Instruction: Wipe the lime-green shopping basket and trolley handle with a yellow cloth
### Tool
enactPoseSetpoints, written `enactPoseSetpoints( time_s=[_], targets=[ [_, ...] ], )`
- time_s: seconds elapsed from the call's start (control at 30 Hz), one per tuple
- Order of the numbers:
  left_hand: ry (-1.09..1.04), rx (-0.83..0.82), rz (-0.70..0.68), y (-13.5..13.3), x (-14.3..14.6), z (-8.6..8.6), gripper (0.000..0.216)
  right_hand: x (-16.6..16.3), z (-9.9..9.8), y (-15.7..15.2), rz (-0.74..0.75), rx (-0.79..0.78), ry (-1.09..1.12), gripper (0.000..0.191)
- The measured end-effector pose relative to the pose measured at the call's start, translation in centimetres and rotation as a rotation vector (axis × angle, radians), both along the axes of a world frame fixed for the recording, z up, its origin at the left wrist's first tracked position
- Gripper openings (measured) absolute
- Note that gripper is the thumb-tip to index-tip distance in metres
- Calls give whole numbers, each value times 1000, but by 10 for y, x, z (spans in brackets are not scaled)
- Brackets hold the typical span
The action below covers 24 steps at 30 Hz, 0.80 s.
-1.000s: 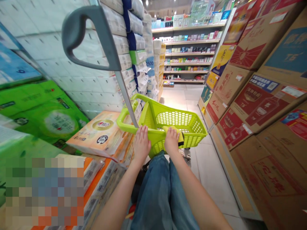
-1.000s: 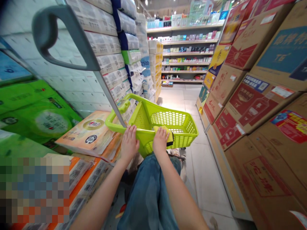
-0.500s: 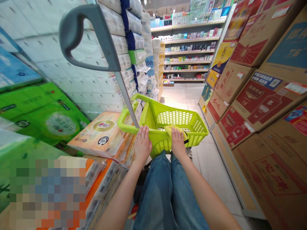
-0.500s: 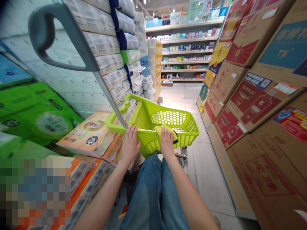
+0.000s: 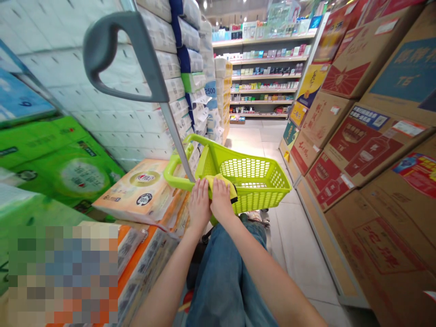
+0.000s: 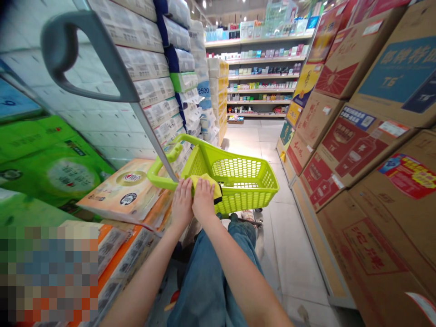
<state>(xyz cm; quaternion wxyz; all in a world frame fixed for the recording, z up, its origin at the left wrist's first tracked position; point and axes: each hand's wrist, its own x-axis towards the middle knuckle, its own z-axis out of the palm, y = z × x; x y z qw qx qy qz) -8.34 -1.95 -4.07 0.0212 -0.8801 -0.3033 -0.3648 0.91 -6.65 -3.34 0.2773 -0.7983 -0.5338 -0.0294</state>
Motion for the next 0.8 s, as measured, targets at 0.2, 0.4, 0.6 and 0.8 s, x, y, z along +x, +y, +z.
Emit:
enactPoseSetpoints(
  time_s=[0.2, 0.4, 0.6, 0.8],
  targets=[
    [14, 6, -15, 0, -3, 0, 72, 23, -20, -19, 29, 63, -50, 74],
    [14, -18, -13, -2, -2, 2, 76, 90, -54, -63, -138, 23, -144, 72],
    [5, -21, -19, -2, -2, 2, 77, 90, -53, -61, -347, -13, -47, 66],
    [-4, -7, -11, 0, -1, 1, 72, 17, -17, -8, -92, 36, 74, 71]
  ],
)
